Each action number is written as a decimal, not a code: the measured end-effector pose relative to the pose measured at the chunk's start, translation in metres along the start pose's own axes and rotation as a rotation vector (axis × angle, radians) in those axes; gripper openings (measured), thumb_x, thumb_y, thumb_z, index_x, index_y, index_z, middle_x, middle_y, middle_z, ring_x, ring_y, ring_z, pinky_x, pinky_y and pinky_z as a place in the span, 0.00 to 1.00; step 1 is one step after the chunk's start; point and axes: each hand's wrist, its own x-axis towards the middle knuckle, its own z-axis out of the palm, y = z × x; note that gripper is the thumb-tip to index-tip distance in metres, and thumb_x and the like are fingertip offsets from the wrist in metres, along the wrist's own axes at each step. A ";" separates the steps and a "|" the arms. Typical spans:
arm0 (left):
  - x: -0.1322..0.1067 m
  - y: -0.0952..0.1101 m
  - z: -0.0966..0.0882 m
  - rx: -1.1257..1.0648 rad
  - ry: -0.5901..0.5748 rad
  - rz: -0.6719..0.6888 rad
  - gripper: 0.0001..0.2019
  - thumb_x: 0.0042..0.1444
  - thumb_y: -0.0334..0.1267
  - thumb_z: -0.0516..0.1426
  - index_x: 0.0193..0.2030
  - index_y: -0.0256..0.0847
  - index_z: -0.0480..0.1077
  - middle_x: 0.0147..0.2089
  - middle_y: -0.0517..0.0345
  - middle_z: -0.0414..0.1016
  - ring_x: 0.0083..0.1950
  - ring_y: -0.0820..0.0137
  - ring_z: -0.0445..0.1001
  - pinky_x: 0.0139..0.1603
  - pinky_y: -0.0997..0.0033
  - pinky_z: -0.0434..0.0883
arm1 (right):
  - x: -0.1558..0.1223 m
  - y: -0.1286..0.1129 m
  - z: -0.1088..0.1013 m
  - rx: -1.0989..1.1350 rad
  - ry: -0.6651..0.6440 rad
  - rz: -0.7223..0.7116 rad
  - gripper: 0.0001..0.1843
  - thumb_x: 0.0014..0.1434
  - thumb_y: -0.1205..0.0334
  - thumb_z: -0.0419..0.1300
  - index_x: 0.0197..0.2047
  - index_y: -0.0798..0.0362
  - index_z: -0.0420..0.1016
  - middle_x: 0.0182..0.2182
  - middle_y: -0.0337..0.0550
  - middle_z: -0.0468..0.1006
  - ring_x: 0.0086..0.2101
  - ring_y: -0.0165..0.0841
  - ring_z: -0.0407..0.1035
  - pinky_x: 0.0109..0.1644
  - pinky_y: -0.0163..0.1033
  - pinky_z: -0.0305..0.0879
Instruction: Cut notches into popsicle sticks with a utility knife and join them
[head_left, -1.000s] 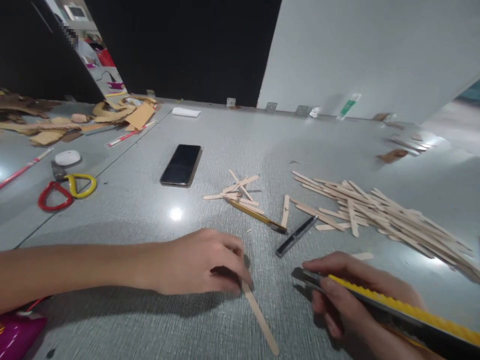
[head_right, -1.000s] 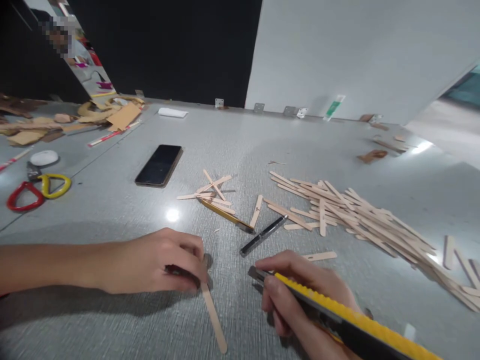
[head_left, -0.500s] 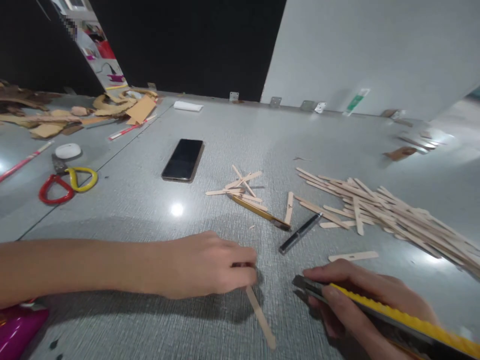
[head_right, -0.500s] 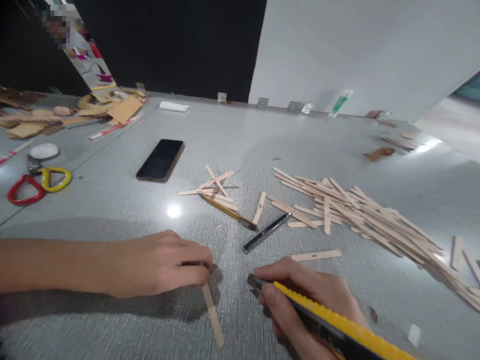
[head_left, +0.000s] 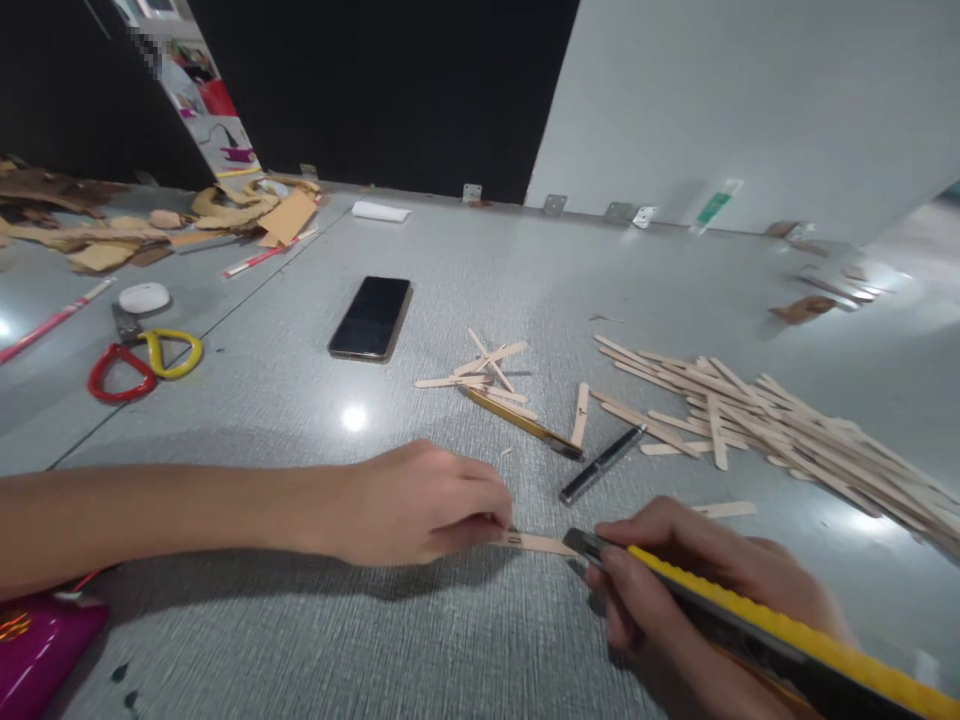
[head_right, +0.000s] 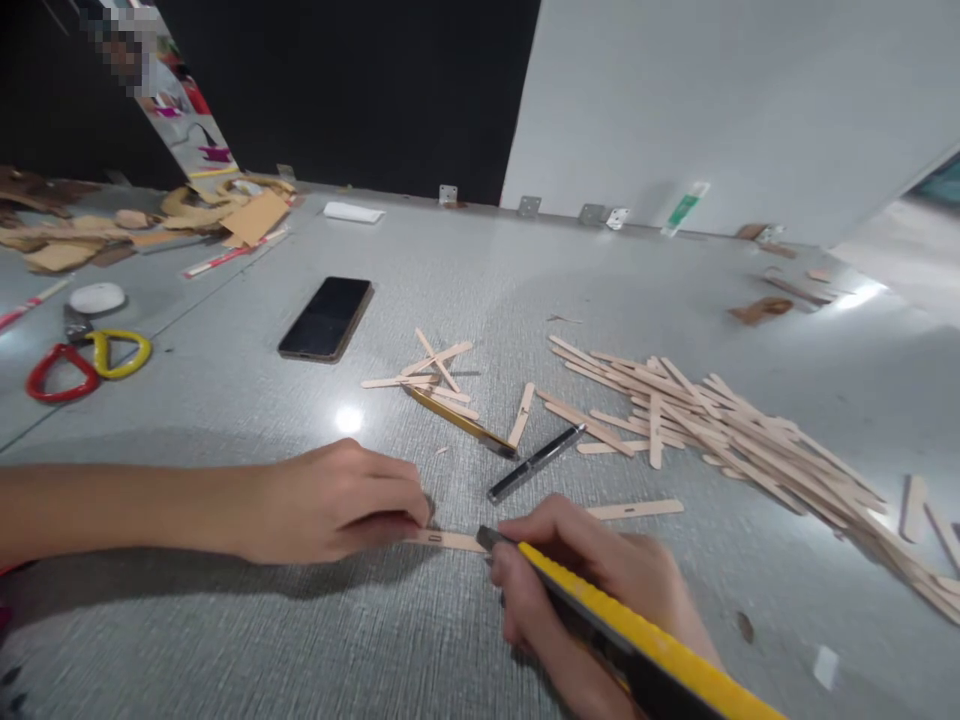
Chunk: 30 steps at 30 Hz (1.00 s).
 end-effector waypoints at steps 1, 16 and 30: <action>0.000 -0.003 -0.002 -0.087 -0.002 0.024 0.07 0.74 0.33 0.57 0.47 0.37 0.77 0.42 0.54 0.80 0.37 0.73 0.77 0.40 0.76 0.73 | 0.002 -0.003 0.003 -0.017 -0.042 -0.011 0.18 0.70 0.45 0.61 0.33 0.45 0.76 0.19 0.36 0.80 0.20 0.34 0.76 0.25 0.35 0.70; 0.000 -0.001 0.003 0.041 -0.018 0.334 0.06 0.71 0.38 0.63 0.47 0.42 0.83 0.54 0.60 0.86 0.42 0.67 0.75 0.48 0.62 0.73 | 0.014 0.005 0.012 -0.160 -0.072 -0.327 0.20 0.75 0.55 0.56 0.29 0.47 0.74 0.18 0.33 0.74 0.17 0.28 0.69 0.22 0.34 0.60; 0.000 -0.004 0.005 0.003 0.027 0.336 0.05 0.67 0.37 0.66 0.45 0.40 0.84 0.52 0.58 0.86 0.45 0.66 0.74 0.53 0.63 0.71 | 0.012 0.015 0.014 -0.254 -0.104 -0.425 0.18 0.76 0.59 0.54 0.32 0.47 0.73 0.19 0.32 0.73 0.17 0.27 0.69 0.23 0.34 0.60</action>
